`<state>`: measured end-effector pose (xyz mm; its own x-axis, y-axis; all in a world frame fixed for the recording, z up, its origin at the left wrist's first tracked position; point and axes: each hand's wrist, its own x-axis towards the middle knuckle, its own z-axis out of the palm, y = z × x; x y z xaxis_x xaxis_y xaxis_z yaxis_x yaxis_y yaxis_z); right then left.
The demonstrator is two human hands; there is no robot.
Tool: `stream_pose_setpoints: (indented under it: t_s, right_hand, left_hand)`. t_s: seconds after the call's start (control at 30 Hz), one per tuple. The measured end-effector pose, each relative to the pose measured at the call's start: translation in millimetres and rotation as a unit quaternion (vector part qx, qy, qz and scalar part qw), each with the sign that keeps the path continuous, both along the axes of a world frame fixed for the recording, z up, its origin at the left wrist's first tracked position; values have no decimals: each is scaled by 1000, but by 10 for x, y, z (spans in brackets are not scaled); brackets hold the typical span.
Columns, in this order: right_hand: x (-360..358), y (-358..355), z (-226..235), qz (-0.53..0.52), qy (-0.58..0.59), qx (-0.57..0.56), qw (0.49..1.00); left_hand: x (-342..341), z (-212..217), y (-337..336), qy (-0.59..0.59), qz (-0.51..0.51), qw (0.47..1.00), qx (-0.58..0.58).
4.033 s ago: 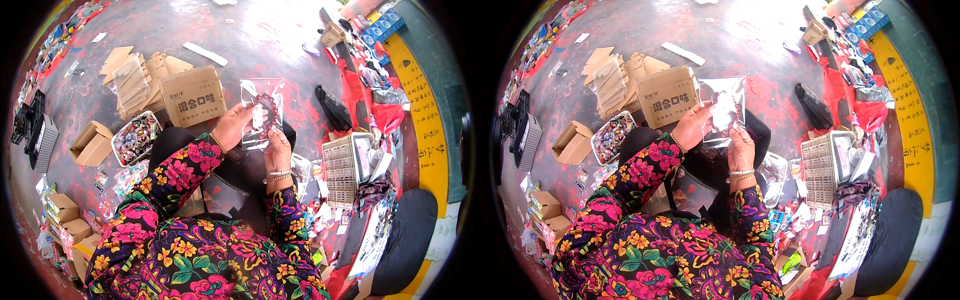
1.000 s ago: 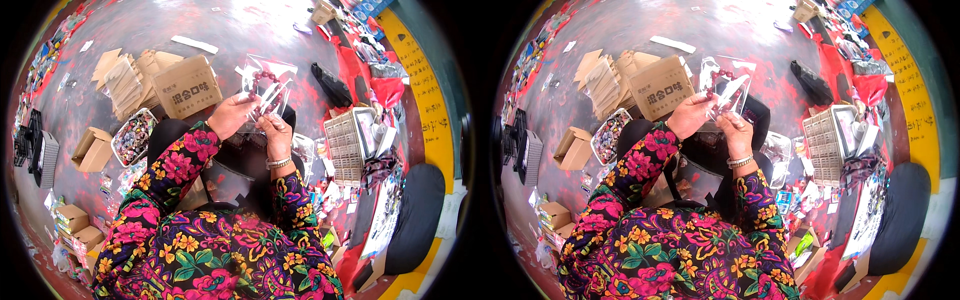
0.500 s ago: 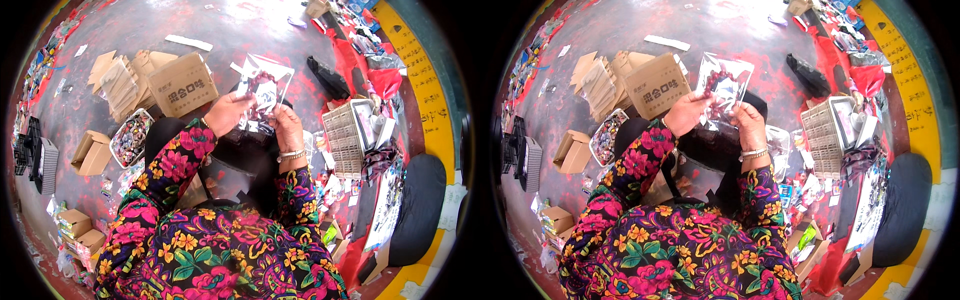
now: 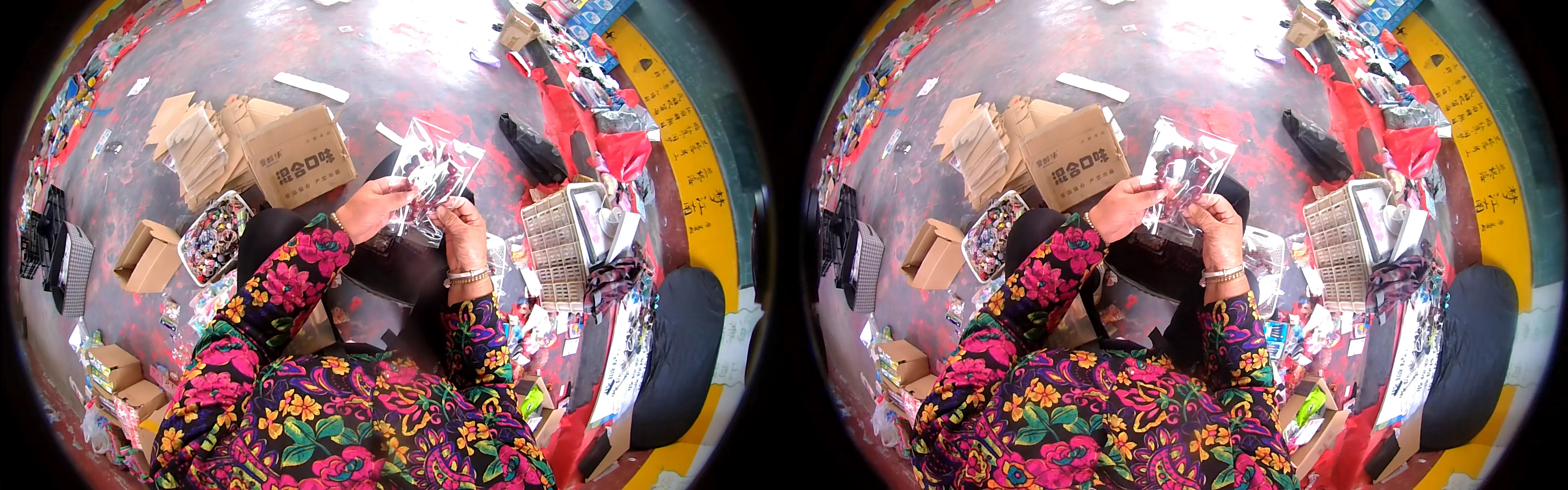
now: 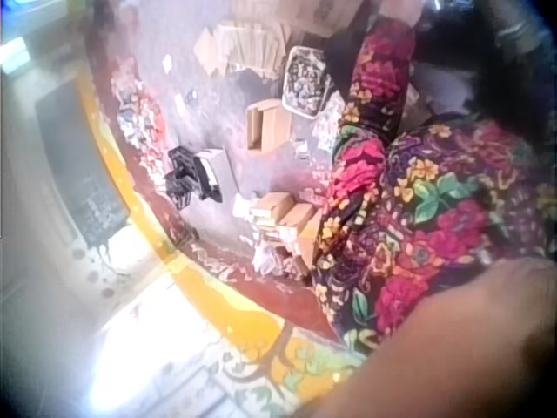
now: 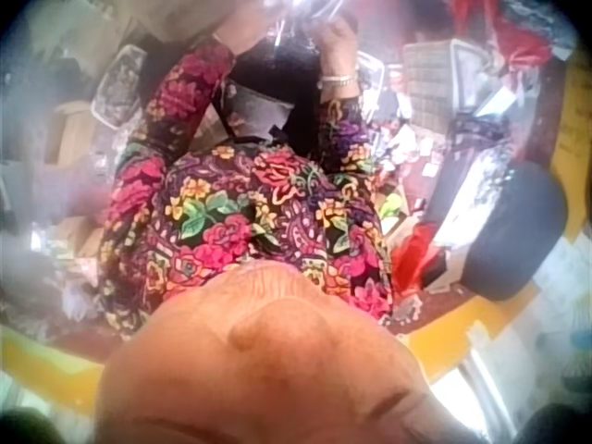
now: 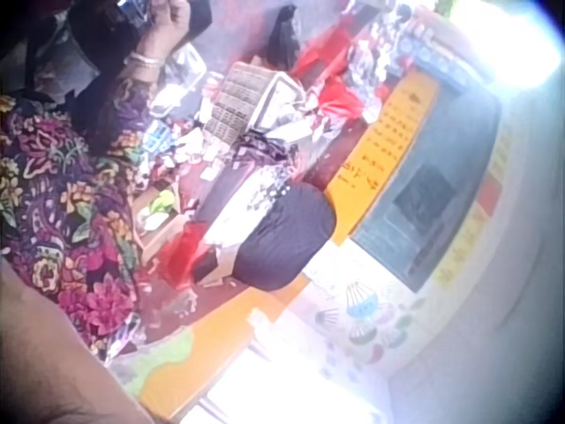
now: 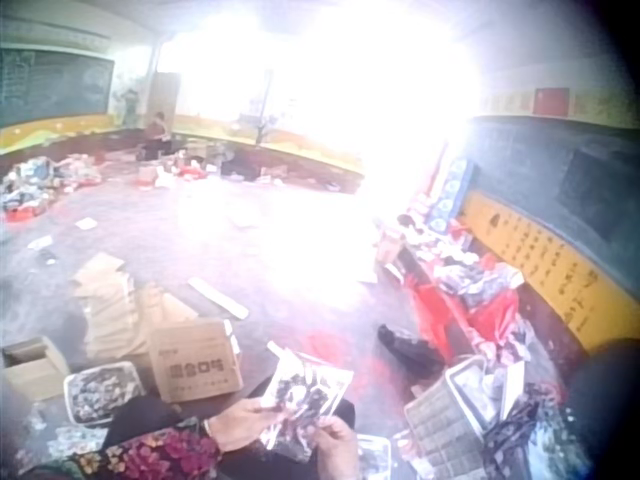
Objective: The person sits on the floor and packs red beaded bracelets into small clear plastic bags. They open the bags, place the bracelets inside, and seal them before placing the packaged items into a black container.
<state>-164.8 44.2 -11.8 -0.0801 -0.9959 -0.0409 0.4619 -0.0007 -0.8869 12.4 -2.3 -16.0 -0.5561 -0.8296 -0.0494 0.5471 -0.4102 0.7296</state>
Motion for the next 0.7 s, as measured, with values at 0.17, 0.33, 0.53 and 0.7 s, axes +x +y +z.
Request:
stream_pose_setpoints:
  t_s: [0.17, 0.33, 0.53, 0.7]
  right_hand:
    - [-38, -8, -54, -6, -6, 9, 1000]
    - [-46, -24, -112, -35, -19, 7, 999]
    - [-2, -10, -56, -42, 32, -23, 998]
    - [50, 2, -14, -80, 61, -19, 995]
  left_hand:
    - [44, 25, -10, -12, -44, 999, -11]
    - [25, 133, 36, -15, -52, 998, 13]
    - [19, 78, 20, -20, -31, 999, 27]
    - [25, 14, 2, -27, -33, 999, 8]
